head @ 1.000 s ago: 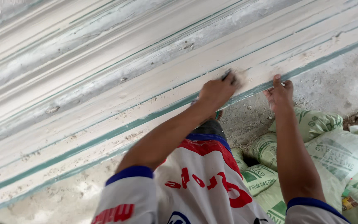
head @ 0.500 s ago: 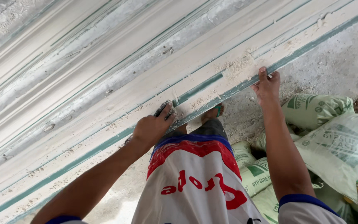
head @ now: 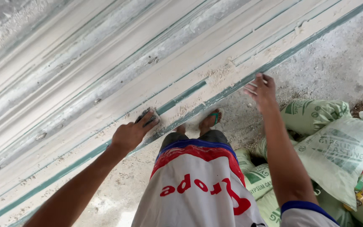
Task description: The person sands down long strips of white gypsum molding using a small sanding tool to remove excess plaster and smooth the surface.
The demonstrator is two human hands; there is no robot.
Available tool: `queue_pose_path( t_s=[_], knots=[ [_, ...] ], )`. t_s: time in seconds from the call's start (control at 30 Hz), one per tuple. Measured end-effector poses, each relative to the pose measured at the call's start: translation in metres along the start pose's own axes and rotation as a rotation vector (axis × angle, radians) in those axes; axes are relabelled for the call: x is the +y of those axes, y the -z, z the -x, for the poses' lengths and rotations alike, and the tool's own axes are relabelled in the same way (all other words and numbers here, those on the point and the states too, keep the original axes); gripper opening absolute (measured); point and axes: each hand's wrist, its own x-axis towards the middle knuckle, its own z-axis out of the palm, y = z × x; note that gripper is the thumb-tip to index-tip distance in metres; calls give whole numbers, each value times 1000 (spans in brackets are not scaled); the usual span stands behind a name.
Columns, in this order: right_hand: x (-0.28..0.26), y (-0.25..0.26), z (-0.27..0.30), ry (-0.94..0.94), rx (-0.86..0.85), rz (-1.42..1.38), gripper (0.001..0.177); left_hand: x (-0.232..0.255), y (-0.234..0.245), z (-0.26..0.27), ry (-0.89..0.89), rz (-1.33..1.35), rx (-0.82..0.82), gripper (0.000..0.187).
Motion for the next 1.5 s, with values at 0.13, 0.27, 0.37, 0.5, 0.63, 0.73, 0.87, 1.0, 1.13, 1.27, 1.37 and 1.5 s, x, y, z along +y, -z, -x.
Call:
queue_pose_path(
  t_s=[0.13,0.27,0.37,0.5,0.63,0.73,0.87,1.0,1.13,1.27,1.37,1.5],
  knots=[
    [-30,22,-18,40,28,161,48,35,25,-62,-71,151,180,72],
    [-33,23,-32,41,20,131,35,109,87,-190,-95,170,451,58],
    [-38,23,-38,-6,36,151,27,103,107,-204,-169,139,422,65],
    [-42,26,-30,-5,-8,137,33,79,107,-151,-166,114,342,59],
    [-46,23,-24,-38,-66,88,26,54,73,-86,-61,145,109,71],
    [-48,17,-25,-68,-46,46,23,49,65,-77,15,121,23,75],
    [-52,18,-18,-80,-89,60,25,96,103,-169,-125,156,312,73],
    [-35,25,-26,8,-117,68,33,176,153,-334,-127,251,604,45],
    [-38,31,-40,-45,-50,153,28,192,214,-340,-203,188,654,24],
    [-30,37,-40,-13,-176,138,38,129,115,-288,-324,166,843,61],
    [-26,38,-43,6,-248,142,41,95,115,-156,-89,123,296,73],
    [-29,34,-38,38,-238,132,37,70,54,-114,64,90,102,74]
  ],
)
